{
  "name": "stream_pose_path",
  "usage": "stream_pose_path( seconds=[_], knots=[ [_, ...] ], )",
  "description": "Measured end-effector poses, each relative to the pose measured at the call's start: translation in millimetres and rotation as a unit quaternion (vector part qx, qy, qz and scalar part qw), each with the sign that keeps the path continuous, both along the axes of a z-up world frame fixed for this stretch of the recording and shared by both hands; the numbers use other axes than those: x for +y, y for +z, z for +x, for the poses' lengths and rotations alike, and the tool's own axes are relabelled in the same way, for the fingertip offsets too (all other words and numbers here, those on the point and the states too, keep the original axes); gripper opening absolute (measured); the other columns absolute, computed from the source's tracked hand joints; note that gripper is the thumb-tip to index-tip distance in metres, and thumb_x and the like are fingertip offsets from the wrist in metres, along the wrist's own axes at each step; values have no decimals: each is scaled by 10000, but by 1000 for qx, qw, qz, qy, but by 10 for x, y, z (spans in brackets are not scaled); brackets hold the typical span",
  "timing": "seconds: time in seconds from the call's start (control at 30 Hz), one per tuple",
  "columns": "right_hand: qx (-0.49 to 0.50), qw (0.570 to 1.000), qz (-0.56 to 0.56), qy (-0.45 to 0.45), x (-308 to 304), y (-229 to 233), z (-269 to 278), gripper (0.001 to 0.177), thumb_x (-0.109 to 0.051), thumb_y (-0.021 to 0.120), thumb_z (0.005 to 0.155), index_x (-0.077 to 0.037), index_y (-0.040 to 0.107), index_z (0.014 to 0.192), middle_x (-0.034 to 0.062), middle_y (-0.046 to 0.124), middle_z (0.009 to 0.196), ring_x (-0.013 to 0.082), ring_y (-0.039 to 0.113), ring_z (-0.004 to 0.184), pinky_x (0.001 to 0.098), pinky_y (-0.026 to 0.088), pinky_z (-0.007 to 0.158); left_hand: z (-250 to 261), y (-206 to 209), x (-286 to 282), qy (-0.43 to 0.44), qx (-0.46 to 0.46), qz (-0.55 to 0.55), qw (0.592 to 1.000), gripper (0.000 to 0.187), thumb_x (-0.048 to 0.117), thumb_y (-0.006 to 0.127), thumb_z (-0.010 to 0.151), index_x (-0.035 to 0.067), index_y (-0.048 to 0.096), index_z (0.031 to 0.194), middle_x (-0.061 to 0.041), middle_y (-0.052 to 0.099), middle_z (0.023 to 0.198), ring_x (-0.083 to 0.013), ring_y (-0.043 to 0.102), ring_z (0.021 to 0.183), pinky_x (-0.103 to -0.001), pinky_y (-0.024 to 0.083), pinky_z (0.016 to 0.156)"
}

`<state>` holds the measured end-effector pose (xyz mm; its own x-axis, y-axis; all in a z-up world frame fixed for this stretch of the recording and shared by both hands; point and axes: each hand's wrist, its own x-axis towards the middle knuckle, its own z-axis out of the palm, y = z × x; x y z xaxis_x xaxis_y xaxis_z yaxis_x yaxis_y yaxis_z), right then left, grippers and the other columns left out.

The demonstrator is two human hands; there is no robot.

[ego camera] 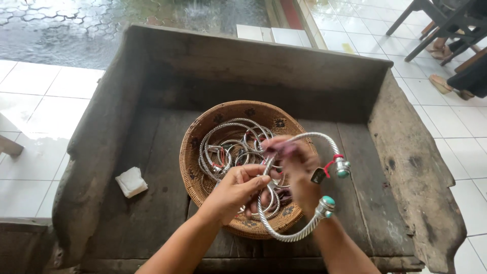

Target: Sorting and inspecting silver bracelets in a woven basket

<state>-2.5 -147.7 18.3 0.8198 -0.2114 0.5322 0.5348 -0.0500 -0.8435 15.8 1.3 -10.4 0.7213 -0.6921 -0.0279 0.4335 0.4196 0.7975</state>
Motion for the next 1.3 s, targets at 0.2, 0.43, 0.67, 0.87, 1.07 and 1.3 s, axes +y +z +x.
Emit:
stream_pose_path(
  seconds=[0.2,0.43,0.67,0.87,1.07,1.3],
  knots=[
    [217,947,175,159,-40,-130,25,308,-151,476,1048,98,637,1132,300,718,1020,214,676,580,373,605,346,61,-73,2,49,-5,13,999,307,81,641,963,-115,647,1200,-228,662,590,-194,613,345,-256,531,286],
    [200,967,148,-53,-197,39,0,201,-236,629,1004,-76,744,1043,113,766,937,132,648,746,179,489,548,-18,-70,-48,56,-20,7,998,283,87,600,991,-138,629,1160,-227,665,614,-209,629,378,-273,543,305],
    [-1,971,-30,-235,-203,241,-125,193,-186,627,1028,-21,670,1118,152,744,1109,101,623,793,149,395,558,-39,-47,-59,40,30,-16,999,321,192,640,1005,-124,625,1056,-204,663,617,-192,641,389,-258,547,319],
    [-156,909,-167,-349,-329,180,-189,185,-22,569,1064,114,653,1159,273,720,1152,160,607,750,198,431,593,-17,-19,-16,22,18,-26,999,265,156,610,1009,-103,618,1064,-191,655,617,-187,640,397,-253,549,327],
    [-88,967,21,-237,-232,104,-3,244,-165,592,1031,25,615,1183,240,720,1147,61,561,599,149,390,473,44,-20,6,22,-2,-18,1000,299,141,587,1017,-136,605,1129,-210,656,623,-195,631,381,-267,552,314],
    [154,988,19,-6,25,315,-129,254,-284,571,1025,-85,719,1078,-12,468,554,75,398,395,198,335,317,-38,28,1,-60,3,22,998,208,250,636,1013,48,649,1064,-96,668,661,-79,568,395,-180,440,313]
  ],
)
